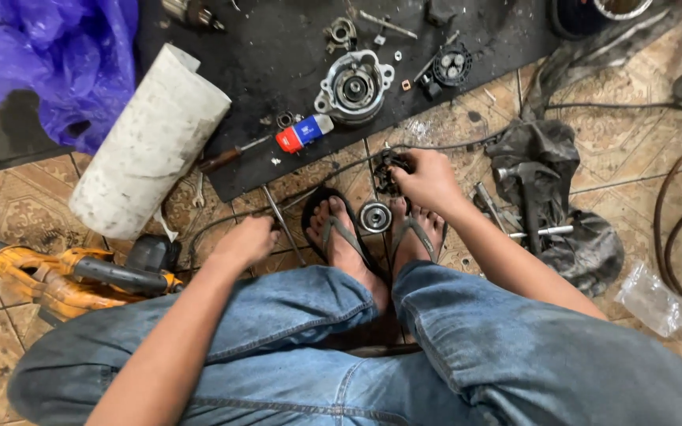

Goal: Assembling a small mechanical motor assembly by fitting gears, hammering a shaft, and trimming components with scissors.

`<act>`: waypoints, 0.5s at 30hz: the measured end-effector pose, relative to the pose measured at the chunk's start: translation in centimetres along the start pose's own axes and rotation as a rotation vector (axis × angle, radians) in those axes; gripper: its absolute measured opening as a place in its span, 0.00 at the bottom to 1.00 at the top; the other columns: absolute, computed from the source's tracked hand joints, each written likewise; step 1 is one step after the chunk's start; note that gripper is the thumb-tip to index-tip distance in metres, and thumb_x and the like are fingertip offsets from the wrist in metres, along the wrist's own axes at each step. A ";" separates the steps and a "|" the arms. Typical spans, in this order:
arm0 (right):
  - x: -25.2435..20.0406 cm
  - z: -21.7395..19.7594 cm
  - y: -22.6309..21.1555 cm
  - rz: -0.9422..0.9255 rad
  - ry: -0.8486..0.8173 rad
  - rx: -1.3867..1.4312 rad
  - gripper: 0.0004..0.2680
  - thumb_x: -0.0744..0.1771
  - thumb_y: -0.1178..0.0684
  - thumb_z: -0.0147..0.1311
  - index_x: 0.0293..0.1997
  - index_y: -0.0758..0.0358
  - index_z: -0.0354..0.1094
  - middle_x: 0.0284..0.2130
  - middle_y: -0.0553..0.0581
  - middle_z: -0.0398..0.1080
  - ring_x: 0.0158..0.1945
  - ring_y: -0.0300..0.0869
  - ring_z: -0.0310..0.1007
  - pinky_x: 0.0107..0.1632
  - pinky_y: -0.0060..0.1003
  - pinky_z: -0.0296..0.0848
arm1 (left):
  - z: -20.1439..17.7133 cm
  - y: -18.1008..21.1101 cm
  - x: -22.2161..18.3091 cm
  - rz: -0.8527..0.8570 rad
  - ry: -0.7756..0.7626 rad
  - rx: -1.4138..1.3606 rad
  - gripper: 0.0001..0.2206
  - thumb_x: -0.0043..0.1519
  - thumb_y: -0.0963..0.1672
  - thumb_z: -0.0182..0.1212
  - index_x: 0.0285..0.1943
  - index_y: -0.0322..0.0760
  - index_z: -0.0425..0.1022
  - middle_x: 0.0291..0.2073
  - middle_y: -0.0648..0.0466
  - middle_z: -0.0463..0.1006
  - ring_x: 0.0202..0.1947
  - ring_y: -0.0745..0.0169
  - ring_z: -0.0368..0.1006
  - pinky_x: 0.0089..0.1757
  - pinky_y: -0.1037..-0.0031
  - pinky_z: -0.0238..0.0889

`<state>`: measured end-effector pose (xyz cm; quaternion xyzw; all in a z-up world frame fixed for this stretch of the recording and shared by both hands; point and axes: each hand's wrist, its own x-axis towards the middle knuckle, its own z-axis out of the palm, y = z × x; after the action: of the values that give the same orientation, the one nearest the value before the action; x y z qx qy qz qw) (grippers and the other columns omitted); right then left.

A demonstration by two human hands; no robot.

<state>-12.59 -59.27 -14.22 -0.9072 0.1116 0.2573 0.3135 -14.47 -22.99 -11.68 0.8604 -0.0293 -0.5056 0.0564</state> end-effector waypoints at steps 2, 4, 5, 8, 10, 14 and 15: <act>-2.3 -3.5 -1.3 -0.136 0.032 0.238 0.12 0.64 0.48 0.62 0.50 0.56 0.78 0.35 0.61 0.80 0.47 0.54 0.80 0.48 0.49 0.75 | 1.3 -1.0 1.3 -0.026 -0.003 -0.006 0.16 0.66 0.49 0.52 0.50 0.35 0.79 0.44 0.34 0.83 0.49 0.34 0.80 0.46 0.49 0.75; -5.8 -10.1 -4.2 -0.248 -0.016 0.385 0.13 0.65 0.55 0.60 0.54 0.64 0.75 0.41 0.67 0.78 0.50 0.55 0.78 0.52 0.50 0.74 | -1.4 1.9 -2.2 -0.004 0.052 -0.002 0.17 0.65 0.50 0.54 0.50 0.34 0.79 0.43 0.33 0.83 0.47 0.32 0.80 0.45 0.47 0.75; -7.6 -13.3 -5.5 -0.358 -0.069 0.536 0.13 0.66 0.62 0.58 0.57 0.73 0.71 0.46 0.74 0.76 0.53 0.55 0.76 0.56 0.51 0.74 | -2.7 3.4 -4.0 0.015 0.102 0.005 0.18 0.64 0.51 0.56 0.50 0.33 0.80 0.42 0.32 0.82 0.46 0.29 0.80 0.45 0.45 0.74; -12.0 -22.2 -9.1 -0.375 -0.141 0.293 0.16 0.63 0.65 0.58 0.57 0.68 0.72 0.31 0.57 0.78 0.22 0.36 0.67 0.23 0.27 0.64 | -9.3 13.0 -13.8 0.345 0.341 -0.784 0.17 0.61 0.49 0.57 0.52 0.39 0.83 0.39 0.56 0.87 0.31 0.68 0.76 0.35 0.79 0.69; -14.4 -26.2 -11.1 -0.401 -0.142 0.225 0.17 0.61 0.64 0.59 0.56 0.69 0.73 0.31 0.58 0.82 0.21 0.38 0.74 0.23 0.28 0.72 | -11.2 16.6 -17.7 0.511 0.325 -0.936 0.20 0.61 0.49 0.58 0.58 0.35 0.77 0.45 0.52 0.86 0.38 0.66 0.80 0.38 0.79 0.73; -18.8 -29.7 -12.5 -0.247 -0.080 0.212 0.18 0.57 0.65 0.65 0.52 0.70 0.79 0.28 0.62 0.88 0.21 0.42 0.85 0.23 0.30 0.82 | -13.0 21.6 -22.4 0.818 0.136 -1.415 0.29 0.57 0.48 0.63 0.64 0.21 0.70 0.46 0.41 0.83 0.41 0.57 0.82 0.43 0.72 0.77; -19.3 -29.6 -12.6 -0.247 -0.068 0.201 0.18 0.57 0.65 0.65 0.52 0.70 0.79 0.28 0.62 0.88 0.21 0.42 0.85 0.23 0.30 0.82 | -13.1 22.0 -22.8 0.835 0.134 -1.418 0.29 0.57 0.48 0.63 0.64 0.21 0.70 0.46 0.41 0.83 0.41 0.57 0.82 0.43 0.72 0.77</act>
<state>-12.55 -67.18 22.49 -0.8689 0.0140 0.2348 0.4356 -14.01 -41.47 17.16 0.5674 -0.0172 -0.2891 0.7709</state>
